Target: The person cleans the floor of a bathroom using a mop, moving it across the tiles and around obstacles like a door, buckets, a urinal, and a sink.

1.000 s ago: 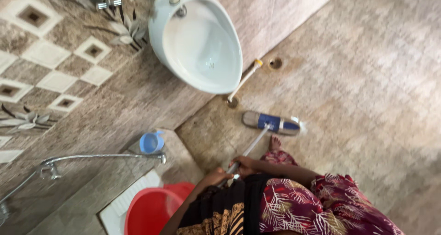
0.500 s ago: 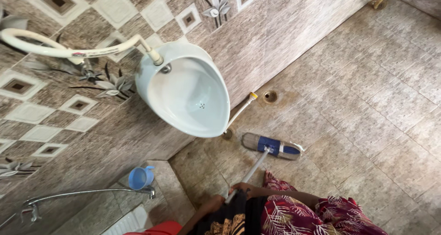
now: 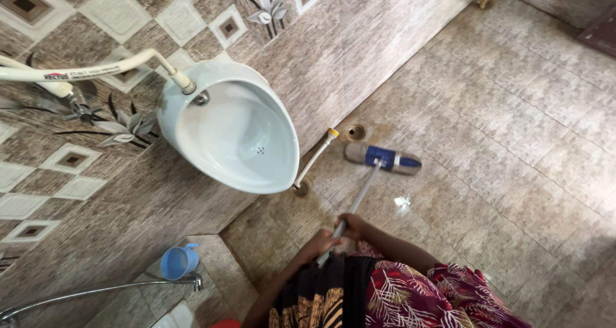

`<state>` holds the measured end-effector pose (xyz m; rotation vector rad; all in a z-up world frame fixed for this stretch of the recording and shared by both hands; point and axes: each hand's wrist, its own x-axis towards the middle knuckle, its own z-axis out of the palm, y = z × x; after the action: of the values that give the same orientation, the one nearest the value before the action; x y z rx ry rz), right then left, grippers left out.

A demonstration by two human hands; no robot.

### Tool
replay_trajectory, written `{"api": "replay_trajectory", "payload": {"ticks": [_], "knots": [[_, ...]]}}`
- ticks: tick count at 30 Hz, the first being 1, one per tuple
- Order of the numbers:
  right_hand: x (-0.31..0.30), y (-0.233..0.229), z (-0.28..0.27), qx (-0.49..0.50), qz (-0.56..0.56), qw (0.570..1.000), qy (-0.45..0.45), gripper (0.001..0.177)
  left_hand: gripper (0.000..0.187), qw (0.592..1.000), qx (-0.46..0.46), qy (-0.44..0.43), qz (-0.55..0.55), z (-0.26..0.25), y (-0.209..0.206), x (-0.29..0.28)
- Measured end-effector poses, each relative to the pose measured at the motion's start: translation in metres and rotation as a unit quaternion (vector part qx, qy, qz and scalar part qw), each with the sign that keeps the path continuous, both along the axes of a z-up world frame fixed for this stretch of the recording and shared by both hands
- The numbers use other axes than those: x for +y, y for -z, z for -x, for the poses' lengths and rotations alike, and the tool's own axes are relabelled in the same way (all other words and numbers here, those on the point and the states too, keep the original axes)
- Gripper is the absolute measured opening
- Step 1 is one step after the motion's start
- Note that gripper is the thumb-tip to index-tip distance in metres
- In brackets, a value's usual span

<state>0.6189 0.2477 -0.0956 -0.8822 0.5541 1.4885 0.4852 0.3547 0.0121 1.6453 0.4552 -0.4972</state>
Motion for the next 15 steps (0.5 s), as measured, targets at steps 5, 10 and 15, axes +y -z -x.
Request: {"api": "replay_trajectory", "payload": {"ticks": [5,10,15], "knots": [[-0.025,-0.001,-0.029,-0.042,-0.004,0.997,0.064,0.018,0.03,0.986,0.086,-0.086,0.116,-0.031,0.003,-0.032],[-0.027,-0.021,-0.027,-0.034,0.034,0.997,0.065,0.022,0.028,0.974,0.131,-0.094,0.156,-0.035,0.009,-0.029],[-0.02,-0.015,-0.014,0.006,0.021,0.996,0.087,0.024,0.02,0.974,0.094,-0.049,0.2,-0.018,0.01,-0.027]]}}
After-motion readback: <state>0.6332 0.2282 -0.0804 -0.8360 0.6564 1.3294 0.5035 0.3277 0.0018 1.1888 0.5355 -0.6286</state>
